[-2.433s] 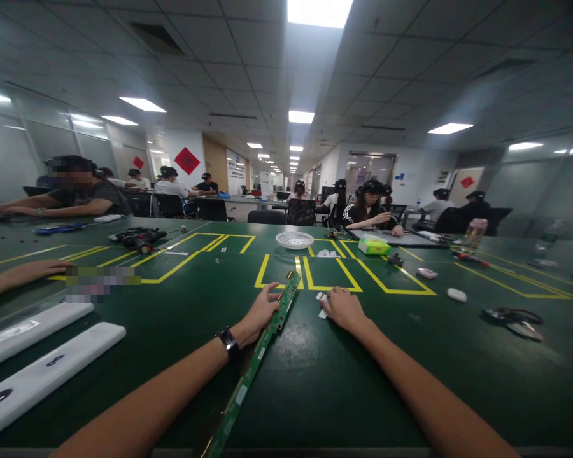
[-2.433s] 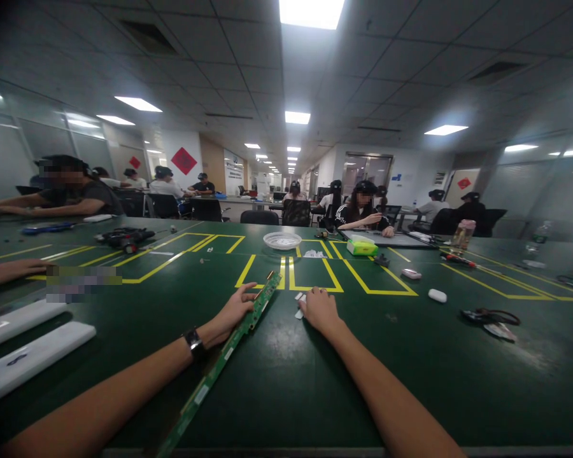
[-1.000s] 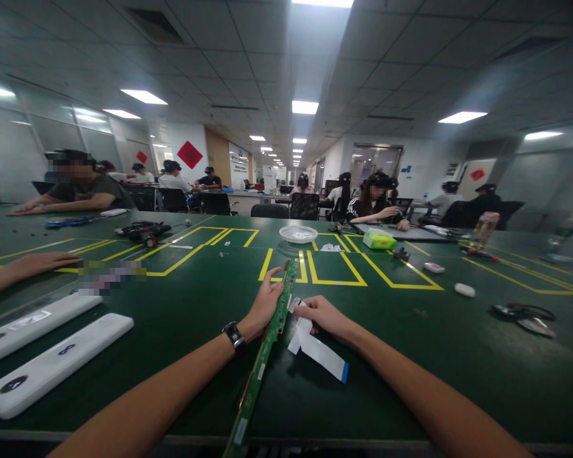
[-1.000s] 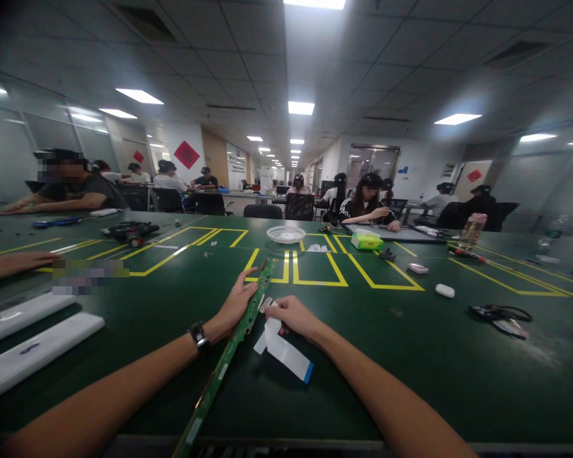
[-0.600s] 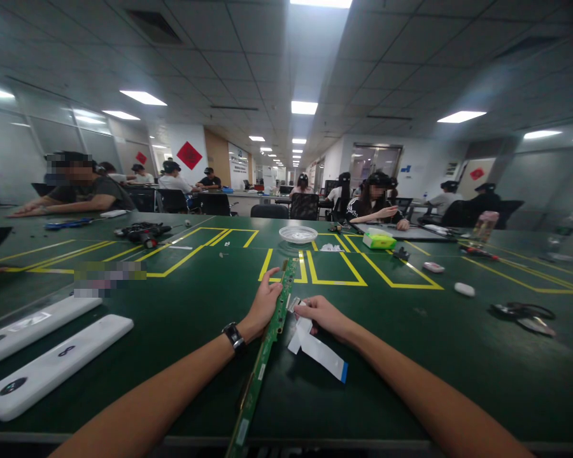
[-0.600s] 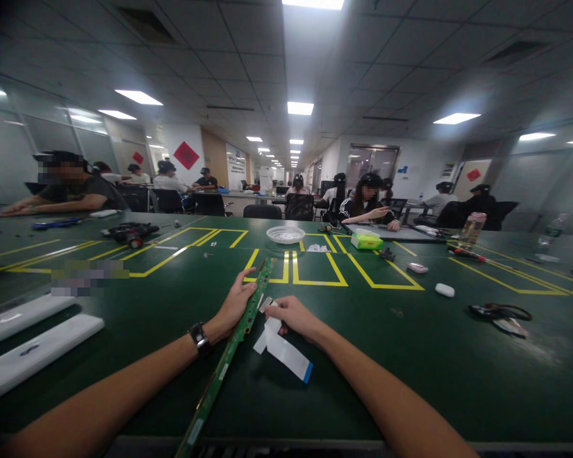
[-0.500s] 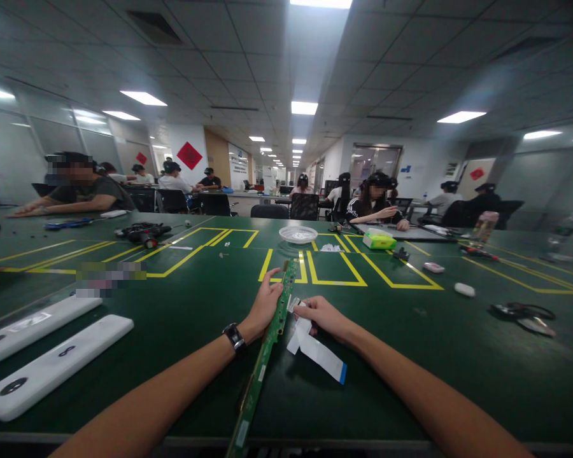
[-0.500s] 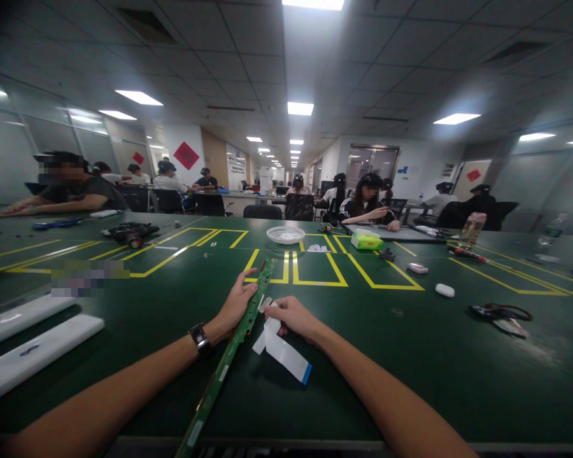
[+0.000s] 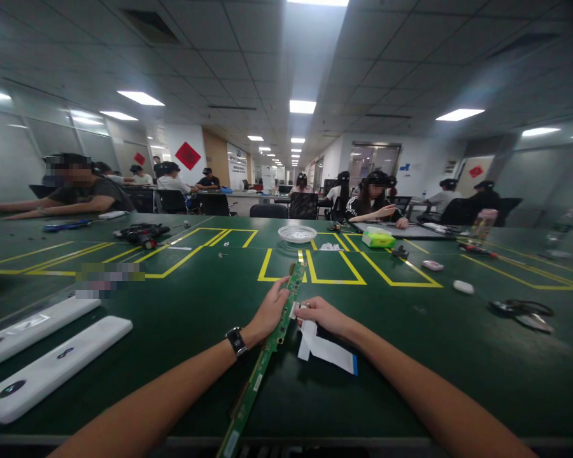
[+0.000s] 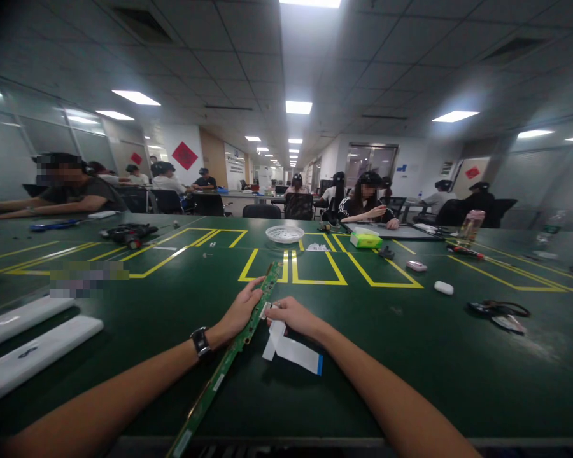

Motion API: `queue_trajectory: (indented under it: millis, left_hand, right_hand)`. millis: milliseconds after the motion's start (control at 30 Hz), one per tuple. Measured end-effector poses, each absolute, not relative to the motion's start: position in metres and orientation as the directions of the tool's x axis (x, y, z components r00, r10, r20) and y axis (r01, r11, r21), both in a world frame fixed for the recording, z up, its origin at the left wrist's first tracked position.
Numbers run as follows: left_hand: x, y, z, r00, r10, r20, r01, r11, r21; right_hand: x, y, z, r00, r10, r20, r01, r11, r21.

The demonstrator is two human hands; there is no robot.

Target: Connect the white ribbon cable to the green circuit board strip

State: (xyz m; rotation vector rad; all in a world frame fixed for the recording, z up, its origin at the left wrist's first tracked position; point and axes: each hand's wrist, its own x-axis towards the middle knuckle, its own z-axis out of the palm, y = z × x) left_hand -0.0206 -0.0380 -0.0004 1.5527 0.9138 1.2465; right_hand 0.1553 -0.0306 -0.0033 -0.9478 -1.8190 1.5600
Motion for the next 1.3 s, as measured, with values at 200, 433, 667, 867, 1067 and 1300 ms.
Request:
queue_trajectory:
  millis: [200, 433, 667, 867, 1067, 1300]
  left_hand:
    - [-0.019, -0.038, -0.002, 0.21, 0.92, 0.331, 0.024, -0.343, 0.939]
    - [-0.021, -0.034, -0.002, 0.273, 0.933, 0.235, -0.155, -0.199, 0.968]
    - [-0.032, -0.024, 0.0, 0.349, 0.928, 0.133, -0.129, -0.093, 0.987]
    - [-0.053, -0.006, 0.001, 0.075, 0.978, 0.195, 0.081, -0.201, 0.976]
    - [-0.062, 0.0, 0.009, 0.025, 0.976, 0.218, 0.118, -0.219, 0.968]
    - [-0.056, 0.001, 0.003, 0.073, 0.914, 0.399, 0.285, -0.403, 0.87]
  right_hand:
    - [0.155, -0.033, 0.0, -0.615, 0.788, -0.026, 0.142, 0.078, -0.987]
    - [0.159, -0.031, 0.006, -0.606, 0.795, 0.032, 0.204, 0.193, -0.96]
    - [0.17, -0.013, 0.003, -0.495, 0.868, 0.031, 0.254, 0.178, -0.951]
    - [0.212, 0.019, 0.002, -0.191, 0.972, 0.14, 0.553, 0.224, -0.803]
    - [0.265, 0.027, 0.012, 0.131, 0.971, 0.201, 0.952, -0.067, -0.298]
    - [0.277, 0.016, 0.019, 0.131, 0.978, 0.161, 0.974, -0.097, -0.206]
